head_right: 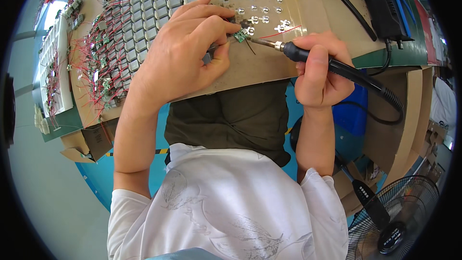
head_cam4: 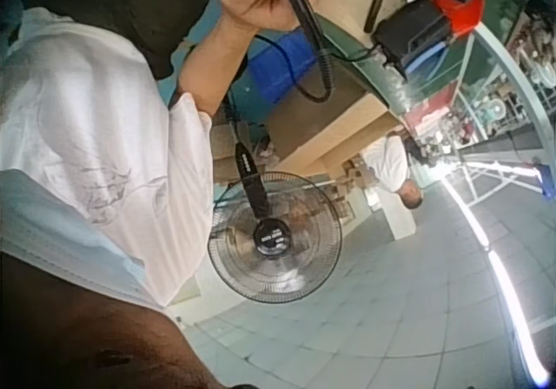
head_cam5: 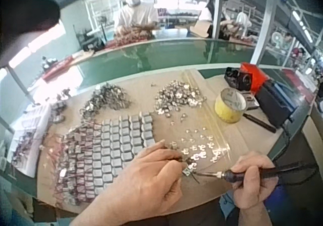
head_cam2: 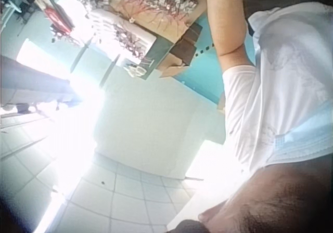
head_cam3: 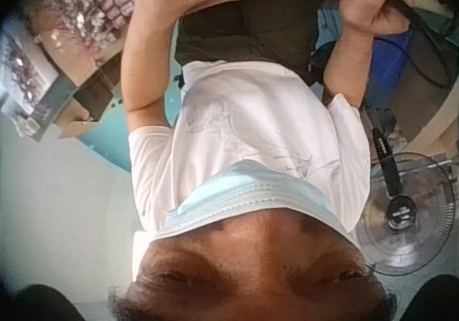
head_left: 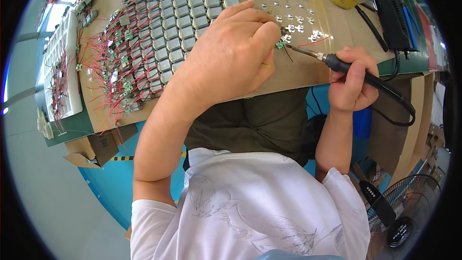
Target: Soldering wires to small circuit components on an assembly line.
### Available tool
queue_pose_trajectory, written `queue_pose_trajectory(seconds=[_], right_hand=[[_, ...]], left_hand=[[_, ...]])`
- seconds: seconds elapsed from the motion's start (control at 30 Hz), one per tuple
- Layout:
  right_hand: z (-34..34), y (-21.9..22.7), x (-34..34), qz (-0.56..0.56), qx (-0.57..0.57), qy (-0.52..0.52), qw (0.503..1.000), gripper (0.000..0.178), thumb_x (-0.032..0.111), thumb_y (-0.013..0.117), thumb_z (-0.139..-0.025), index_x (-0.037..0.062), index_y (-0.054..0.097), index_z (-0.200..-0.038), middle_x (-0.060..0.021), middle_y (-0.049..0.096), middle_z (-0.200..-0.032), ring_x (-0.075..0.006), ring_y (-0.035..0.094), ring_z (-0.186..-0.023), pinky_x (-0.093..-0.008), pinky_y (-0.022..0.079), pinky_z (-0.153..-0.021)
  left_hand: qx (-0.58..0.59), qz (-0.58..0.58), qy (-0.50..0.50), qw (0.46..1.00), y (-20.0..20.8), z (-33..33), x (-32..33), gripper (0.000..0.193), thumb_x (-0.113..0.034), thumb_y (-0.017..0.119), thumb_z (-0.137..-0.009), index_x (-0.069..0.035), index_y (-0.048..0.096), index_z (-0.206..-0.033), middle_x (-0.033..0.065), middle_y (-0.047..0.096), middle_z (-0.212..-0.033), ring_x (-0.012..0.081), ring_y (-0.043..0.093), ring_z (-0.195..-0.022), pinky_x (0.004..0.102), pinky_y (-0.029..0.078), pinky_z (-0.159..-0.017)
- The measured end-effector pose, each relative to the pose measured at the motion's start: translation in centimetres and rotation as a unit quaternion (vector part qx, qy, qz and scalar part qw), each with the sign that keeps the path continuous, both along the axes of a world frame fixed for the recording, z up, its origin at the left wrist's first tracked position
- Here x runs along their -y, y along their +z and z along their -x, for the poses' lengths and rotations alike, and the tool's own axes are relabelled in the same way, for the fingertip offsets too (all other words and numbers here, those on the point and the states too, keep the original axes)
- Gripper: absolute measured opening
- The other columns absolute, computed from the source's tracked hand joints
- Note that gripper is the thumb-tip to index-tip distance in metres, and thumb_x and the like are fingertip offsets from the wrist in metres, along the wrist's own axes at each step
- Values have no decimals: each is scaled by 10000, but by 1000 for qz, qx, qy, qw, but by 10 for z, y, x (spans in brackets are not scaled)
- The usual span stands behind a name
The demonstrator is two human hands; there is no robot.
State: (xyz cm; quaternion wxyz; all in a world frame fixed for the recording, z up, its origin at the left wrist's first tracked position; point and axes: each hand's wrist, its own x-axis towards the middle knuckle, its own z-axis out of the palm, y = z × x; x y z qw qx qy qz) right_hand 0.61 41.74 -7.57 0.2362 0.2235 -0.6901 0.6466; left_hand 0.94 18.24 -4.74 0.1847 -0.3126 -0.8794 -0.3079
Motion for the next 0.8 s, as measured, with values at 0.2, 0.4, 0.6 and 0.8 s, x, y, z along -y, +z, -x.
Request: queue_pose_trajectory(seconds=[0.2,0.4,0.6,0.8], right_hand=[[1,-2,3,61,14,21,998,162,48,548,-942,-61,653,-886,-118,669,-810,-54,443,-502,-198,314,-448],[1,-2,3,28,-6,27,999,149,16,546,-921,-71,662,-890,-100,662,-764,-62,452,-511,-210,325,-469],[1,-3,1,5,-9,31,999,148,-9,532,-910,-73,664,-894,-91,656,-753,-64,452,-517,-213,330,-476],[1,-3,1,6,-11,39,999,143,-2,540,-914,-71,663,-890,-92,656,-752,-63,450,-515,-213,330,-475]], left_hand=[[-12,6,1,1000,-3,-1,-1,113,11,666,-765,-23,600,-850,97,715,-903,308,678,-1020,503,505,-1013],[-43,8,-16,999,-6,0,-1,229,-18,682,-695,5,563,-889,151,672,-903,333,651,-990,505,480,-1028],[-48,1,-18,999,-6,0,-2,201,-5,670,-705,5,560,-873,155,673,-901,335,650,-977,497,488,-1012],[-40,2,-10,999,-5,-1,-1,156,17,665,-753,-11,636,-904,124,709,-908,325,681,-1003,485,516,-1000]])
